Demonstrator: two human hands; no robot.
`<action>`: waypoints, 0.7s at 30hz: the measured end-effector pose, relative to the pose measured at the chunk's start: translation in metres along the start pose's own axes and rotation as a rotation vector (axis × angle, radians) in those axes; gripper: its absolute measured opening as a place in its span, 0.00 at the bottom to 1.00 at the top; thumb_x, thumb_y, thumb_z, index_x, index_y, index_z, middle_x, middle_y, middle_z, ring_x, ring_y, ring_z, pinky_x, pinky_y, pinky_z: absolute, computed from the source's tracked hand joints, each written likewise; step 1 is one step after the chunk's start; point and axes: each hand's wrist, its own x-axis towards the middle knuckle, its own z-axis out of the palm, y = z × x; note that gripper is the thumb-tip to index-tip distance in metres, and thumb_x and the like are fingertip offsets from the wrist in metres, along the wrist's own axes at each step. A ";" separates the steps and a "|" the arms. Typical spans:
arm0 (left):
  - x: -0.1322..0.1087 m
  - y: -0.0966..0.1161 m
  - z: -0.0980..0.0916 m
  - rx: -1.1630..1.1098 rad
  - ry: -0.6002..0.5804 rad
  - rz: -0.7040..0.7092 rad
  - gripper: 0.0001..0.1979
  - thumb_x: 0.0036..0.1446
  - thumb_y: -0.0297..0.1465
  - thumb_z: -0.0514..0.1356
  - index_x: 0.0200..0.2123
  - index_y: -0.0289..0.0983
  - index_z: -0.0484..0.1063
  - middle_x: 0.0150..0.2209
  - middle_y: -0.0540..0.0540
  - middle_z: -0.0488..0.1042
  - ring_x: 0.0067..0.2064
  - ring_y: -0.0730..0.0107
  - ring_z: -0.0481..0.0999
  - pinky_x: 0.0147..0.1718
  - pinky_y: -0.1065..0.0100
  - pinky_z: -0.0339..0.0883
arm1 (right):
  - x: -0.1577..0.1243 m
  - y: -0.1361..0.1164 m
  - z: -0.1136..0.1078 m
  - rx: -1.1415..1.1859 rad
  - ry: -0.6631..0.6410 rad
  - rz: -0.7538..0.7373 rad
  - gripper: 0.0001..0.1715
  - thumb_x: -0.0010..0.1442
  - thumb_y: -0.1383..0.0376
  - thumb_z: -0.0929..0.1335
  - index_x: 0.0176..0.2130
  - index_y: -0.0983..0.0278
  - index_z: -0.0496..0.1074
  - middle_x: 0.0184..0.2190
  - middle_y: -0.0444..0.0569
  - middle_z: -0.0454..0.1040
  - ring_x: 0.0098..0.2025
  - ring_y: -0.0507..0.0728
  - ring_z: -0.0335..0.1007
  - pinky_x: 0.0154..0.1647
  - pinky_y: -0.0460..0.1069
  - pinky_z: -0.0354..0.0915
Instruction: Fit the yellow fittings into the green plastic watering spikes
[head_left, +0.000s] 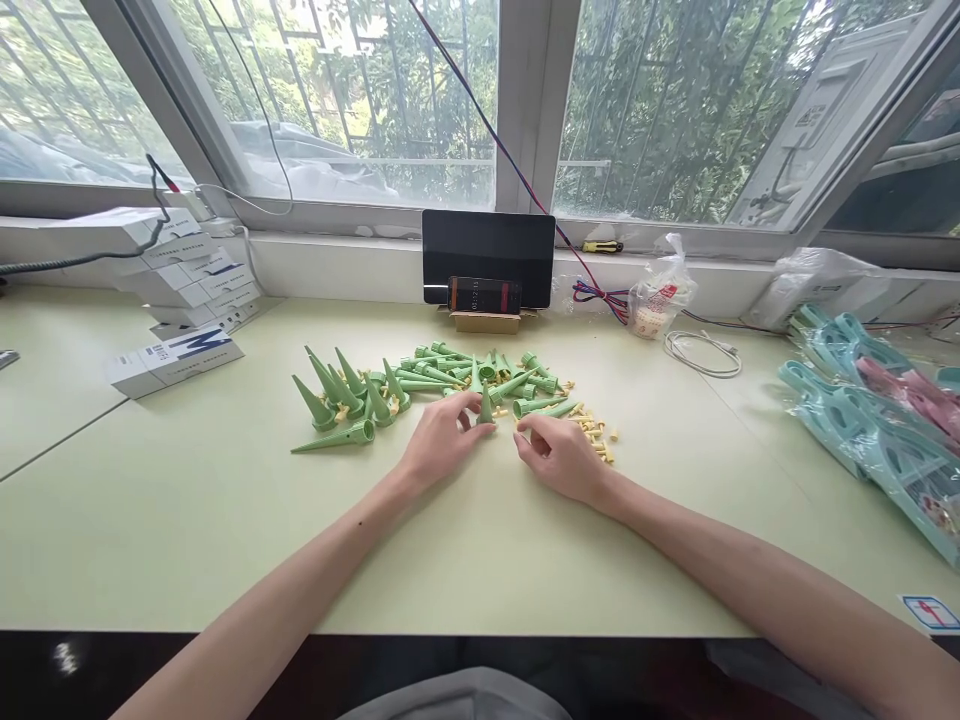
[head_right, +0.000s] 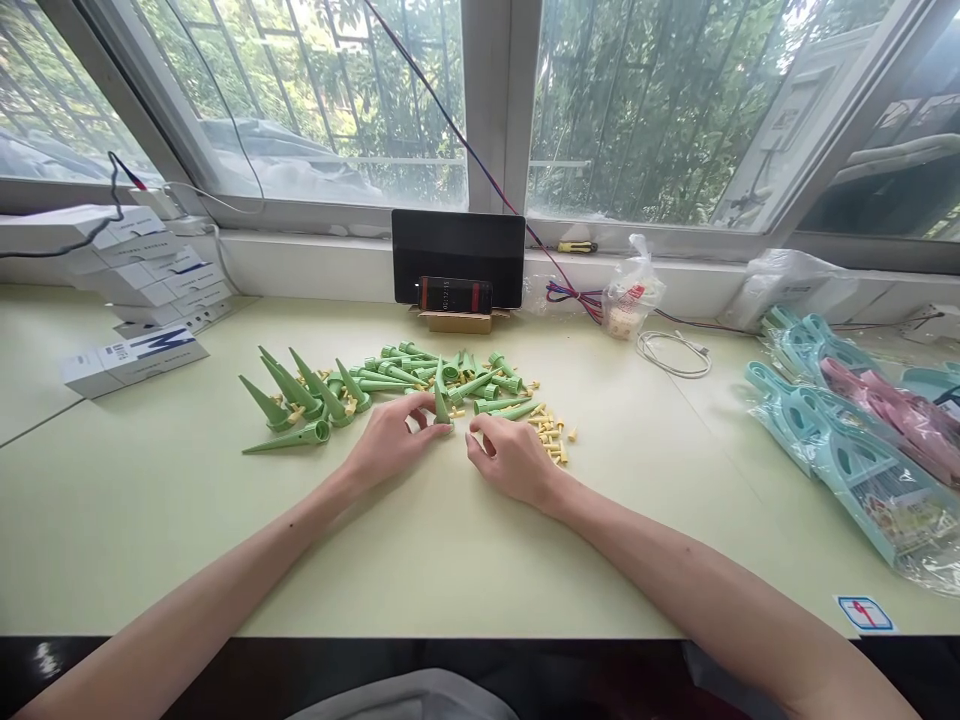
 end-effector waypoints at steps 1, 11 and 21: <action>0.000 0.000 -0.001 -0.011 0.025 0.004 0.08 0.53 0.34 0.64 0.35 0.38 0.71 0.34 0.50 0.75 0.30 0.71 0.73 0.29 0.70 0.65 | 0.000 0.000 0.000 -0.013 0.015 0.003 0.07 0.64 0.64 0.63 0.36 0.63 0.69 0.21 0.42 0.67 0.22 0.50 0.59 0.27 0.45 0.56; -0.008 0.008 -0.005 -0.012 -0.013 0.266 0.13 0.60 0.33 0.57 0.23 0.36 0.67 0.19 0.53 0.63 0.21 0.77 0.60 0.24 0.73 0.56 | 0.004 0.002 -0.006 -0.253 0.126 0.026 0.05 0.61 0.69 0.65 0.37 0.64 0.71 0.28 0.48 0.73 0.32 0.57 0.67 0.38 0.50 0.59; -0.014 0.013 0.008 0.083 -0.296 0.306 0.08 0.57 0.29 0.57 0.26 0.36 0.71 0.16 0.55 0.60 0.20 0.77 0.56 0.24 0.74 0.53 | 0.007 0.005 -0.003 -0.341 0.022 -0.034 0.10 0.64 0.66 0.65 0.34 0.64 0.74 0.28 0.49 0.67 0.32 0.57 0.62 0.41 0.52 0.58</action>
